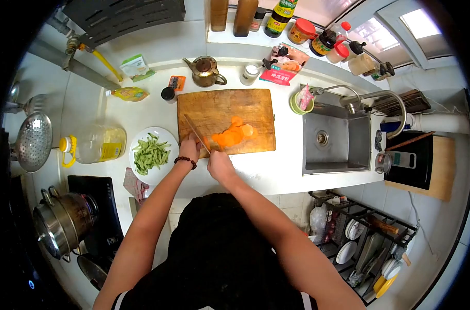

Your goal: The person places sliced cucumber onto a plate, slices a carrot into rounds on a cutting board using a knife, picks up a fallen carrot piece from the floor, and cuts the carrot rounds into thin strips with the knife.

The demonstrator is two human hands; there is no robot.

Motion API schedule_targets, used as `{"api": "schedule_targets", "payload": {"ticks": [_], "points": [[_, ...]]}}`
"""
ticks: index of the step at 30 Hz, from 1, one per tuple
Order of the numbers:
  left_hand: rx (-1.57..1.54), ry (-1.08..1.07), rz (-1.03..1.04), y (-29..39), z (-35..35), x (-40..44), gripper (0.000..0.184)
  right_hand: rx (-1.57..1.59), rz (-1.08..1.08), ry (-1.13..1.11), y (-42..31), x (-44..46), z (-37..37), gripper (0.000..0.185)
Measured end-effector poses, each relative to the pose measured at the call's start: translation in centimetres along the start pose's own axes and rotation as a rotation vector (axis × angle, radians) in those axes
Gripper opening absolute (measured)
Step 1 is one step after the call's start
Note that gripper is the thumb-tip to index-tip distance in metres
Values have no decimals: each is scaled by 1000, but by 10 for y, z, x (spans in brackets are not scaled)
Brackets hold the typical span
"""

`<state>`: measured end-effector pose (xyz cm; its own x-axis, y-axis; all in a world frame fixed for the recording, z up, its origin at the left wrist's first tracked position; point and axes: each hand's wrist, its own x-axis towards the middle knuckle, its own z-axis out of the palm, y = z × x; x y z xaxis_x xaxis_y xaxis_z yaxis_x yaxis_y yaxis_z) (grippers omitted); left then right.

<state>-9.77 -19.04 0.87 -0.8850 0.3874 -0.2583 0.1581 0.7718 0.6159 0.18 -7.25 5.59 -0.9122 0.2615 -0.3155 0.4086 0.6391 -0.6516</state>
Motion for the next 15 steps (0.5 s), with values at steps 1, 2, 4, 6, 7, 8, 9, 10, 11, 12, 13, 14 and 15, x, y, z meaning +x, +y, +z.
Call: {"api": "schedule_targets", "payload": {"ticks": [1,2,4,6,7,8,9,10,11,12,13,14,15], "points": [[-8,22,9,1,1,0,26,0,0,0,3,3,2,15],[-15,42,19,1,0,0,24,-10,-17,-5,5,6,5,16],[-15,53,35,-4,5,1,23,-23,-37,-8,11,15,10,17],[-10,68,58,-9,7,4,22,-42,-26,-47,14,25,13,17],[-49,77,50,-14,9,5,22,-42,-26,-47,16,26,16,17],[-89,85,54,-14,11,5,22,-23,-14,-11,17,24,15,17],[-93,92,66,-6,4,7,22,-9,-9,26,18,28,11,18],[-108,-1,8,0,-8,1,25,-9,-9,26,18,27,11,18],[-127,-79,-41,7,-18,3,29,9,8,30,16,29,6,18],[-126,-73,-42,5,-19,3,29,32,33,23,13,25,6,17],[-93,-65,-3,3,-16,5,26,32,33,23,13,22,6,17],[-61,-52,31,1,-14,4,22,46,14,61,12,17,6,19],[-64,-53,29,1,-14,3,22,60,2,102,13,13,6,20]]}}
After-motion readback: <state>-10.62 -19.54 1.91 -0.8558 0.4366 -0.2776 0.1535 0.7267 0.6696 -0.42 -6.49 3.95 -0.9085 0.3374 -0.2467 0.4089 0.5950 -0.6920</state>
